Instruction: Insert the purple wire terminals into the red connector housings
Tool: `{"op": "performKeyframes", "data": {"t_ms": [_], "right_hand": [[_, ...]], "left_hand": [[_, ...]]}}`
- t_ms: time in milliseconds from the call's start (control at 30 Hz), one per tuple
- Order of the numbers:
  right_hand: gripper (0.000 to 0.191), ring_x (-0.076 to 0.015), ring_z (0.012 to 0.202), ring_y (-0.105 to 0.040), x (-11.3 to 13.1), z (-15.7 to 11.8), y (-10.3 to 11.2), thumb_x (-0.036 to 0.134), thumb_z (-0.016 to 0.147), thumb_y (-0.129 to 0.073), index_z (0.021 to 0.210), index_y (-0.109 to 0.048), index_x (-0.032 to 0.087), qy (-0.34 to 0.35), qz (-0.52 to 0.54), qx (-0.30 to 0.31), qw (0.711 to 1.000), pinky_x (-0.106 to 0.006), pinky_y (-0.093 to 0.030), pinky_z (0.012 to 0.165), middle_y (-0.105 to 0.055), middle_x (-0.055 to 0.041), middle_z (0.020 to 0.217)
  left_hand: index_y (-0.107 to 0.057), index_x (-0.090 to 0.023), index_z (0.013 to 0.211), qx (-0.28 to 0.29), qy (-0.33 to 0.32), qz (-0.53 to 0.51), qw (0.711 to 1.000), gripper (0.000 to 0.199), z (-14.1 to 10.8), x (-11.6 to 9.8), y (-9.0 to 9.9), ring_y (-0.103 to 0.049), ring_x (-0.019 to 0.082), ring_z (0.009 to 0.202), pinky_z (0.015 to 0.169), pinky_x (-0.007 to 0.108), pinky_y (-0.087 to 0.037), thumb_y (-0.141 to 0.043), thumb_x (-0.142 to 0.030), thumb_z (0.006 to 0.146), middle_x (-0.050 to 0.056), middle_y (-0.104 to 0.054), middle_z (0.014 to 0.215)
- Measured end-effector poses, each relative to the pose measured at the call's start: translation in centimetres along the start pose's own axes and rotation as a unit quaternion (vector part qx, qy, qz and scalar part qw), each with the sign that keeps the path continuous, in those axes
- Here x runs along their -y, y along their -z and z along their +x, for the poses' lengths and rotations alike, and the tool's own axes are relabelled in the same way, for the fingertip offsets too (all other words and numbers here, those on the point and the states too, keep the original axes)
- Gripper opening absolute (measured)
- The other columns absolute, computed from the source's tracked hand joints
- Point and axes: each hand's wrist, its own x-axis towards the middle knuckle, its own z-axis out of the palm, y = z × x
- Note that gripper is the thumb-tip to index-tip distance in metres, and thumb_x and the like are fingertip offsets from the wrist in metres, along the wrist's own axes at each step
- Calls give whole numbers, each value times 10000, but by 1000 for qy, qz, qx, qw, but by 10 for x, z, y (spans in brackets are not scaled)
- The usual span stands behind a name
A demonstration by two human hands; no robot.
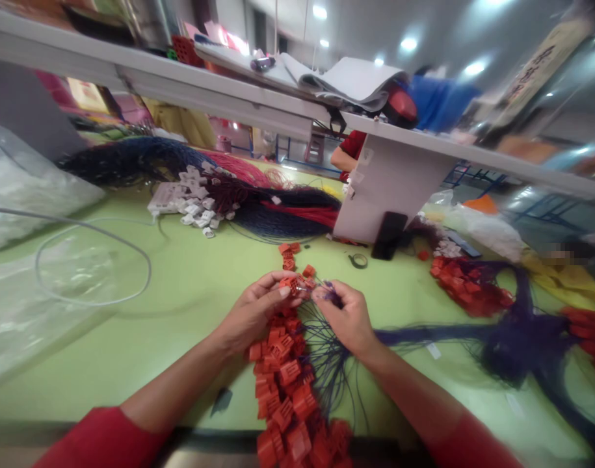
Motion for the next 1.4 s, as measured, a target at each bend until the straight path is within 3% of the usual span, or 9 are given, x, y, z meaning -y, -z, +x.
{"op": "performKeyframes", "data": {"t_ms": [233, 333, 467, 800, 1000, 1067, 1133, 1267, 1400], "right_hand": [[243, -112, 615, -335, 2, -1, 1, 329, 788, -623, 647, -476, 195, -6, -26, -3, 1000, -229, -316, 552, -383, 34, 636], [219, -111, 605, -331, 1, -1, 1, 307, 784, -610, 646, -480, 197, -7, -33, 6, 999, -227, -304, 538, -378, 38, 625], [182, -111, 598, -329, -1, 0, 1, 291, 786, -591, 659, -501, 197, -7, -29, 29, 999, -226, -297, 536, -375, 44, 620], [140, -114, 594, -356, -10, -3, 1, 244, 774, -598, 670, -522, 190, 9, -44, 58, 997, -232, -314, 548, -414, 45, 611], [249, -139, 671, -474, -15, 8, 6, 401, 866, -656, 771, -662, 171, 4, 5, 40, 999, -248, -405, 625, -572, -2, 714], [301, -157, 732, -534, -15, 15, 10, 466, 841, -704, 797, -703, 168, 3, 26, -16, 1000, -260, -433, 664, -640, -35, 799], [366, -142, 665, -536, -15, 20, 13, 529, 805, -735, 833, -723, 164, -27, 56, -57, 996, -254, -417, 602, -658, -42, 792], [511, -76, 453, -306, -13, 20, 13, 647, 817, -675, 921, -704, 147, -86, 93, -40, 991, -231, -229, 445, -477, 52, 564], [476, -71, 475, -272, -12, 15, 9, 649, 847, -639, 880, -597, 175, -79, 93, -30, 992, -221, -188, 448, -442, 70, 584]], "left_hand": [[-693, -195, 1097, 12, -70, 110, 991, 417, -4, 1, 0, -750, 217, 911, 811, 307, -604, -836, -414, 772, 85, -785, 1062], [-707, -209, 1099, 27, -131, 181, 974, 320, -4, 1, 3, -737, 198, 936, 820, 281, -595, -787, -365, 831, 60, -780, 1011], [-718, -190, 1136, 39, -194, 253, 947, 311, -2, 4, 7, -722, 208, 1010, 891, 307, -588, -758, -295, 846, 91, -762, 1131], [-758, -188, 1107, 42, -202, 332, 920, 289, -3, 12, 5, -741, 231, 934, 834, 324, -593, -748, -285, 834, 106, -780, 1072], [-767, -197, 1043, 31, -209, 415, 885, 262, -2, -6, 12, -725, 232, 904, 801, 331, -570, -739, -318, 813, 90, -786, 1022], [-765, -208, 993, 19, -196, 447, 873, 242, 5, -13, 23, -718, 235, 937, 839, 340, -562, -721, -368, 817, 79, -783, 1022], [-755, -205, 965, -13, -187, 479, 857, 263, 17, -16, 36, -712, 227, 899, 821, 342, -560, -681, -422, 836, 74, -779, 988], [-722, -166, 998, -79, -197, 512, 833, 290, 59, -15, 59, -643, 187, 704, 693, 325, -533, -612, -368, 821, 70, -742, 913], [-745, -185, 971, -69, -209, 538, 814, 285, 100, -14, 64, -619, 189, 742, 727, 310, -506, -614, -254, 727, 56, -701, 942]]}}
